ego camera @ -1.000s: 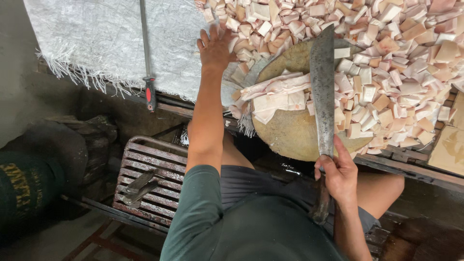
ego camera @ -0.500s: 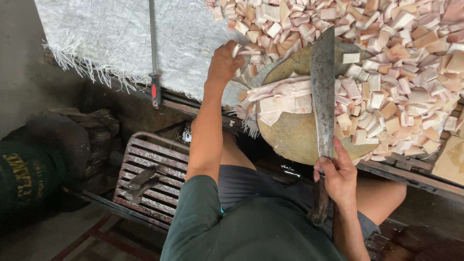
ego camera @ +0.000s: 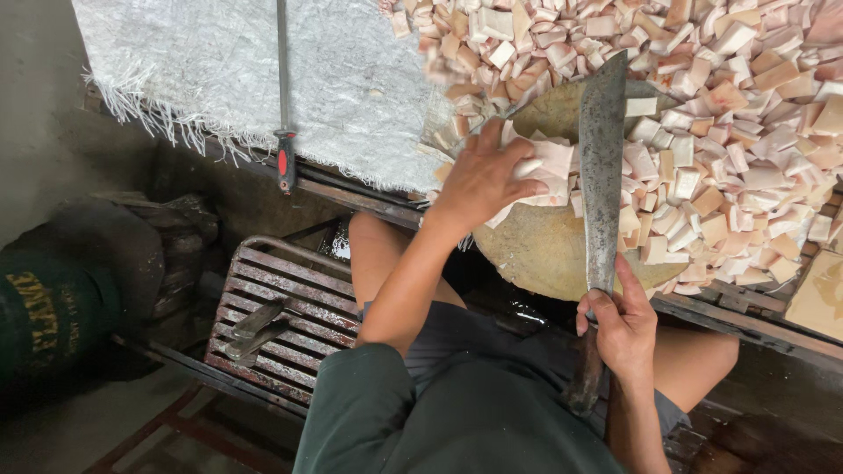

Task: The person uses a large knife to cut strips of animal skin into small cubes on a round wooden cutting board, then uses their hands to scoop and move the pile of cut pieces onto a large white sheet.

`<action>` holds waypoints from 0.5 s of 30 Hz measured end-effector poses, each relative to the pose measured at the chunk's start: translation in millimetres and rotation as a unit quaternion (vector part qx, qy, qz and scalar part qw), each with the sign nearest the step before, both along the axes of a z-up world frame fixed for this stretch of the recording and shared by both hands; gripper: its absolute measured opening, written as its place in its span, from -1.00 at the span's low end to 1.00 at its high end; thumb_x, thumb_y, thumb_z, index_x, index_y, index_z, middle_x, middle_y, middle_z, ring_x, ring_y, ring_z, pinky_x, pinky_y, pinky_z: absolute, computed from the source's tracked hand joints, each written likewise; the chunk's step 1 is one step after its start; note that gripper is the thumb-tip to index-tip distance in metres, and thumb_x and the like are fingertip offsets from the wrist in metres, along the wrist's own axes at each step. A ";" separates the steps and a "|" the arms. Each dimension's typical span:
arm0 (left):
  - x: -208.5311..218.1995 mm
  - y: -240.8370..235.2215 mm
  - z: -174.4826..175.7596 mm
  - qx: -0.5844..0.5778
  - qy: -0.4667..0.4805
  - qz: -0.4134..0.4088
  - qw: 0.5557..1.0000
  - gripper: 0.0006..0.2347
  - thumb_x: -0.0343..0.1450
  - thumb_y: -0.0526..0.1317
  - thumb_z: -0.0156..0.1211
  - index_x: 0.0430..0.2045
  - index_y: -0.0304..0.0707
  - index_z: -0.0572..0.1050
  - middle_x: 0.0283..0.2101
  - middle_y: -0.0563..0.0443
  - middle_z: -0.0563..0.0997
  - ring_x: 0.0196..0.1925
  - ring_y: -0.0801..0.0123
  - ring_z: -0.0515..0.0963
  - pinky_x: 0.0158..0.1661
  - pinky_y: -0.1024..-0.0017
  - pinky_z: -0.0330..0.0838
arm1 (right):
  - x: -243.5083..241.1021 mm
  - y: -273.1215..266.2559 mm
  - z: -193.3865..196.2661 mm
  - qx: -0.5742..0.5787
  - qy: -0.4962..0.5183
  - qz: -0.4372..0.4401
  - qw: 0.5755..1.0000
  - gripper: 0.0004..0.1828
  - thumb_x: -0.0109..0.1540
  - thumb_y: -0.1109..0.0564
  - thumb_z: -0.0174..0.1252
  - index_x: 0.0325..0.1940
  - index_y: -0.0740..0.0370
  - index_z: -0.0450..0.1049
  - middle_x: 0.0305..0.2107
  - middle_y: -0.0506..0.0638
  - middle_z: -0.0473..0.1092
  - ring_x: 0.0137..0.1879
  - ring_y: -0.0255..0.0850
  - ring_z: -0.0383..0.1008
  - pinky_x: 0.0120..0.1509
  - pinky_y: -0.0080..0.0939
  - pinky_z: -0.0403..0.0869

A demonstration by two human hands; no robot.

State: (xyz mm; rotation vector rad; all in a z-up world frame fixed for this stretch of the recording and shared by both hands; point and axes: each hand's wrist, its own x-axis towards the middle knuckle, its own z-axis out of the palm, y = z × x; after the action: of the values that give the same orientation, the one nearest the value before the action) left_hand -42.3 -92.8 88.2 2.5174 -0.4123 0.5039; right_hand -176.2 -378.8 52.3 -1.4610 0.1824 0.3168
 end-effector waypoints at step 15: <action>159.4 5.6 -110.0 0.009 0.219 0.133 0.966 -0.72 0.25 -0.14 0.35 -0.19 -0.09 0.58 -0.12 -0.03 0.68 0.04 -0.13 0.50 -0.02 0.01 0.42 | 16.7 -8.3 -3.2 -0.004 -0.001 -0.023 1.000 -0.22 0.33 0.40 -0.04 0.65 0.11 0.07 -0.44 0.08 0.40 -0.47 -0.24 0.36 -0.37 -0.23 0.42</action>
State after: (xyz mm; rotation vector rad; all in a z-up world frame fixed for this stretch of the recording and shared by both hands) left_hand 117.1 -87.2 -21.7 2.6164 0.0917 0.0274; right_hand -159.5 -387.0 49.1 -1.4633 0.2159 0.2766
